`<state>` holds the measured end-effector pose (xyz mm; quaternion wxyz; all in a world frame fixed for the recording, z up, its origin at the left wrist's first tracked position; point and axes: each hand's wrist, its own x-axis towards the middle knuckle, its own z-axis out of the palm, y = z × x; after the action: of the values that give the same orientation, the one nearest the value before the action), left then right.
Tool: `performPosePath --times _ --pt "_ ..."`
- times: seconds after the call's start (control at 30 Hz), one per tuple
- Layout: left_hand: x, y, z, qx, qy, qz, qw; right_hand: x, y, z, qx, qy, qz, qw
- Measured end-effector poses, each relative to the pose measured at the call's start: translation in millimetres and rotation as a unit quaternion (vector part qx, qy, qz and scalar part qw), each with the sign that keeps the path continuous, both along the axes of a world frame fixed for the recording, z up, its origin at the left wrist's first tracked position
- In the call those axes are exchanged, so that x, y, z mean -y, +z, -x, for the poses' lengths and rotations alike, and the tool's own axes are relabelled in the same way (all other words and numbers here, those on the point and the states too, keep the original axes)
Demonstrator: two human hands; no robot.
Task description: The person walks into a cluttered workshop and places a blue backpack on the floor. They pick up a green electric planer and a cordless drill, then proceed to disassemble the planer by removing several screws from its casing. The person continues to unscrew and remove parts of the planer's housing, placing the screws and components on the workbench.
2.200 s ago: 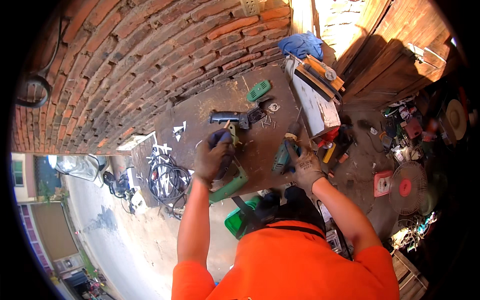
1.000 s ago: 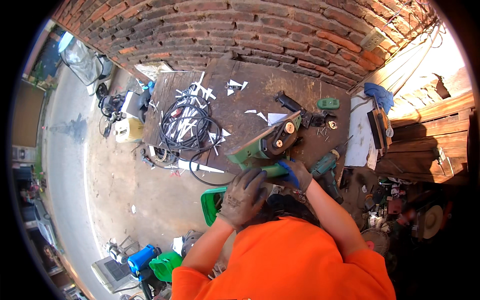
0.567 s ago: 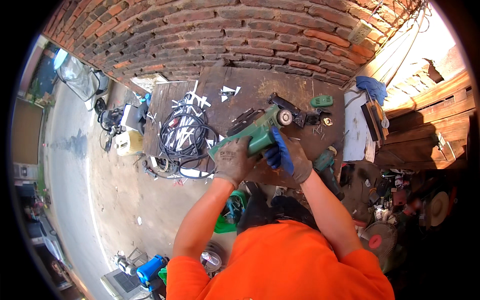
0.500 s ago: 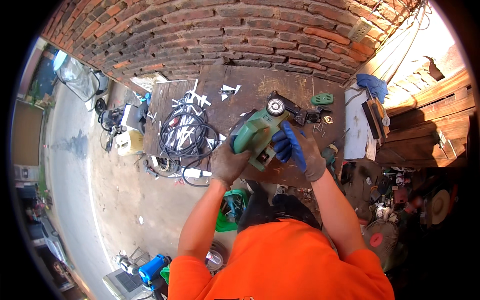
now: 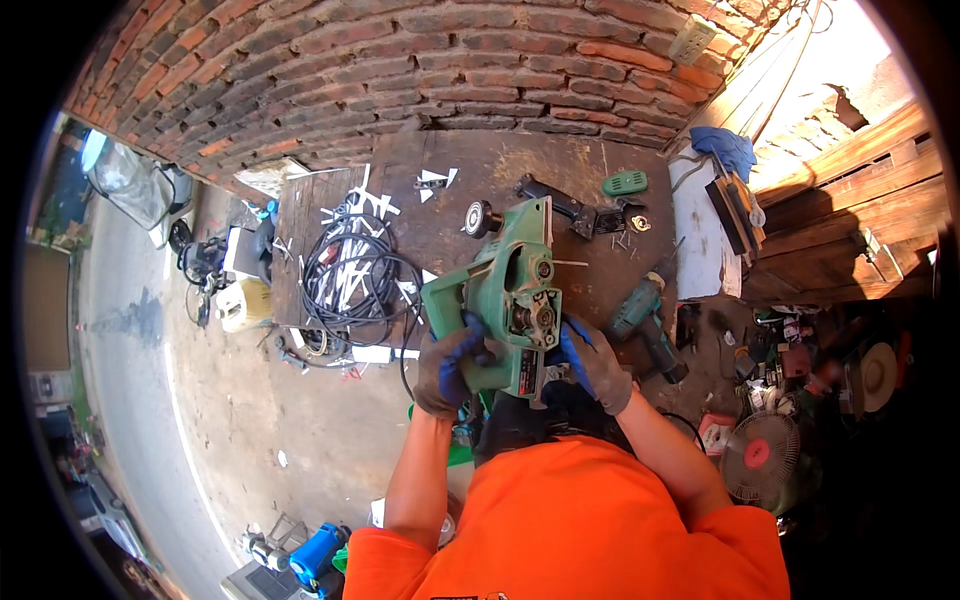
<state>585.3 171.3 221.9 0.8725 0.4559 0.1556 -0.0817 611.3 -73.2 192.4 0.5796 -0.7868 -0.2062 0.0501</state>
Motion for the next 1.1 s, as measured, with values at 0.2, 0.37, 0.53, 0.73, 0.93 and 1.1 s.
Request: performPosePath --times 0.2,0.37,0.53,0.73,0.93,1.1 --pt "3.2 15.9 7.1 -0.024 0.015 -0.018 0.999 -6.7 13.5 9.6 -0.214 -0.013 -0.089 0.973" --pt "-2.9 24.4 12.9 -0.007 -0.033 -0.099 0.994 -18.8 18.0 17.8 -0.204 -0.032 -0.111 0.972" --pt "0.3 41.9 20.7 -0.073 0.026 -0.028 0.997 -19.3 12.8 28.0 -0.158 -0.009 -0.074 0.985" --pt "-3.5 33.5 34.5 -0.055 0.007 -0.139 0.989 -25.3 23.4 32.9 0.01 -0.026 0.073 0.997" --pt "13.2 58.4 35.4 -0.057 -0.022 -0.213 0.975 -32.7 -6.4 35.2 -0.381 -0.1 -0.233 0.889" --pt "13.0 51.3 37.2 -0.043 -0.015 -0.227 0.973 -24.9 -2.8 36.3 -0.327 -0.092 -0.163 0.927"
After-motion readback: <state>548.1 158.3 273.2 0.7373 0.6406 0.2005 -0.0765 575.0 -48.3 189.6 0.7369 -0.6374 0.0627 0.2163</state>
